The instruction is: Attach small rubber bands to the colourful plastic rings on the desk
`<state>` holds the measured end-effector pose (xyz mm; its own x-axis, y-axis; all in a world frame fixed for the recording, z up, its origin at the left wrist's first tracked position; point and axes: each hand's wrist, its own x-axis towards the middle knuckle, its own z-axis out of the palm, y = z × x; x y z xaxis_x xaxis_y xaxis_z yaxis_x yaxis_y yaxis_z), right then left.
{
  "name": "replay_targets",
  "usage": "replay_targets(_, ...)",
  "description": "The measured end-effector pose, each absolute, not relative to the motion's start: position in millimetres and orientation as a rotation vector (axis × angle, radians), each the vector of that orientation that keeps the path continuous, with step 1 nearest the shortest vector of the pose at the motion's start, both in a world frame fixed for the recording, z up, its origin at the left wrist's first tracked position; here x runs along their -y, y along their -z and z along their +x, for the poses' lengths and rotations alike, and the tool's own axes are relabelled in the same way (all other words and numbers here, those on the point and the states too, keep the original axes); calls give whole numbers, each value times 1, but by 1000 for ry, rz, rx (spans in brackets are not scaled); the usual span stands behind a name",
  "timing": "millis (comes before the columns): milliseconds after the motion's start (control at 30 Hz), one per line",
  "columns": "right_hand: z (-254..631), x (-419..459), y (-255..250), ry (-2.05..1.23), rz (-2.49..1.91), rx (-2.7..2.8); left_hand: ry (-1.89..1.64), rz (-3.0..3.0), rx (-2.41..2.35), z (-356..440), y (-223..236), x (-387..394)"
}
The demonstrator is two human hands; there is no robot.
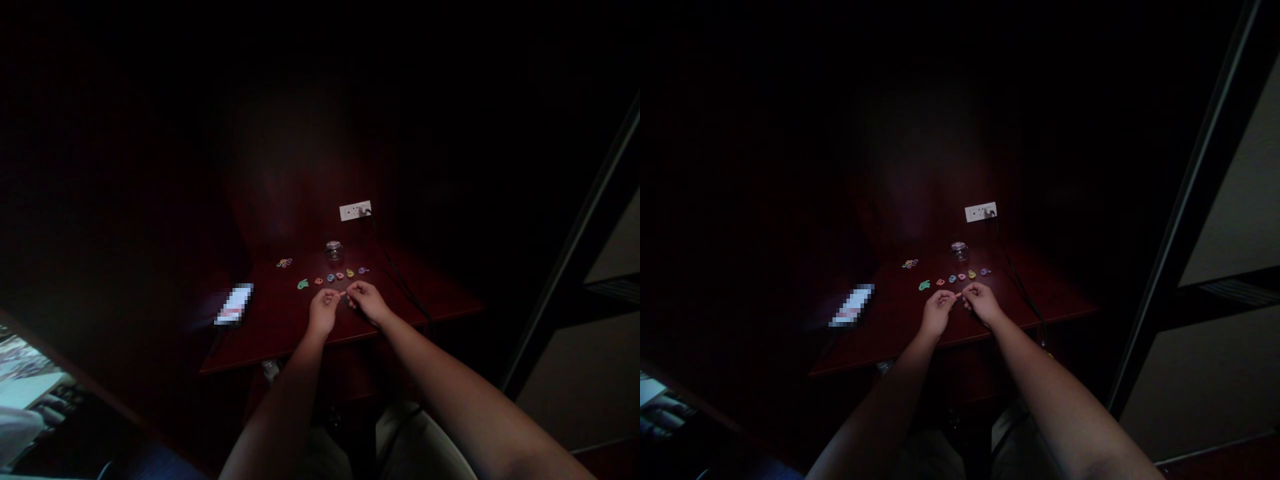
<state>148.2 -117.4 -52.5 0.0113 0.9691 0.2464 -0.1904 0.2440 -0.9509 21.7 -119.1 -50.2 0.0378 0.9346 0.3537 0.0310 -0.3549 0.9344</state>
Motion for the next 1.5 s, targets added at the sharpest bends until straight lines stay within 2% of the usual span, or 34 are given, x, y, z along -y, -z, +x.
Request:
replay_targets(800,146,113,56,-1089,-864,1147,-1411,1601,-1062,21,59,112)
replay_targets(1167,147,110,58,-1091,-835,1033,-1483,1339,-1073,19,57,112)
replay_targets(1500,145,121,50,-1078,-835,1380,-1421,1474,-1026,21,59,112)
